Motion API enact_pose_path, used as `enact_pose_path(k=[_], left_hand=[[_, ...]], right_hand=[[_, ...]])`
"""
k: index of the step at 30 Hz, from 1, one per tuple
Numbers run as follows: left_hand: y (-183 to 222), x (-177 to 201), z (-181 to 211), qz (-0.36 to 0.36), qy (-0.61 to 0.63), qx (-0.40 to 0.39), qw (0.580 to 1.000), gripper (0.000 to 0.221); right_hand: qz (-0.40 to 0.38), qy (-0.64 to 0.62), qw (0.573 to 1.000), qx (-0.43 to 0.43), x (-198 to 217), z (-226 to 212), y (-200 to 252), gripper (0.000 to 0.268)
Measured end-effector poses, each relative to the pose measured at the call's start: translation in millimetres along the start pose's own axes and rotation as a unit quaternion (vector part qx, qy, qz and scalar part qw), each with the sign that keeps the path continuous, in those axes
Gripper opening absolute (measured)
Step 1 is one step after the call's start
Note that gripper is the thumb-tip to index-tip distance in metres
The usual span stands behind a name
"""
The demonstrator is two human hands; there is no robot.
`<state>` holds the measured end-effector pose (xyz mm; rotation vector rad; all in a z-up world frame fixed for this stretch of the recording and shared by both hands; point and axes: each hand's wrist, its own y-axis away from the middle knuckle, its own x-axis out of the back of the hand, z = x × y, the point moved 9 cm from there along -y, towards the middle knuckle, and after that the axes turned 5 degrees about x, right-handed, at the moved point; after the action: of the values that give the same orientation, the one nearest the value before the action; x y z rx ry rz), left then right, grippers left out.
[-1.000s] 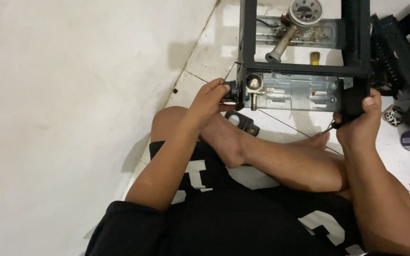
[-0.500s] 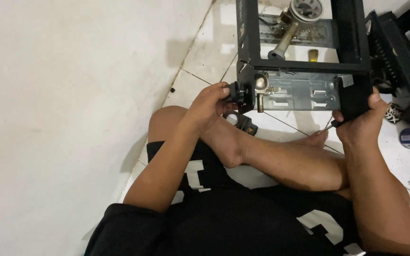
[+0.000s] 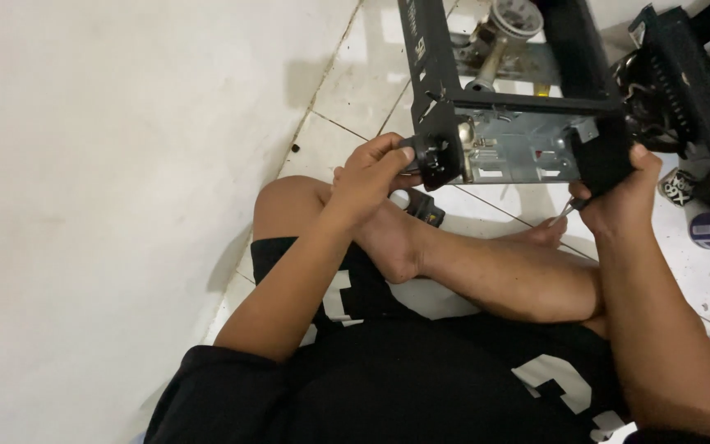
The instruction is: Assembling the casing and internal components of a portable gas stove on the floor.
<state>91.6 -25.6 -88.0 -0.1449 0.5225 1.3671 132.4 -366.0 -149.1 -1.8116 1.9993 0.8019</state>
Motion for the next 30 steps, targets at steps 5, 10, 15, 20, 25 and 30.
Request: enact_pose_path(k=[5,10,15,20,25,30], left_hand=[[12,-3,11,0.102,-0.112,0.022,0.988,0.013],[1,22,-13,0.114,-0.135,0.032,0.984,0.010],[-19,43,-42,0.055,-0.061,0.039,0.996,0.011],[-26,56,-62,0.083,-0.005,0.064,0.994,0.015],[-26,53,-61,0.100,0.007,0.087,0.991,0.021],[-26,51,-58,0.102,-0.013,0.087,0.991,0.021]], right_hand=[[-0.017,0.015,0.999,-0.031,6,14,-11,0.054],[-0.017,0.039,0.997,-0.069,26,37,-25,0.055],[-0.006,0.083,0.992,-0.090,39,54,-34,0.047],[0.006,0.094,0.991,-0.094,49,59,-37,0.049],[0.002,0.099,0.991,-0.089,50,59,-38,0.054],[0.002,0.109,0.990,-0.091,54,60,-40,0.051]])
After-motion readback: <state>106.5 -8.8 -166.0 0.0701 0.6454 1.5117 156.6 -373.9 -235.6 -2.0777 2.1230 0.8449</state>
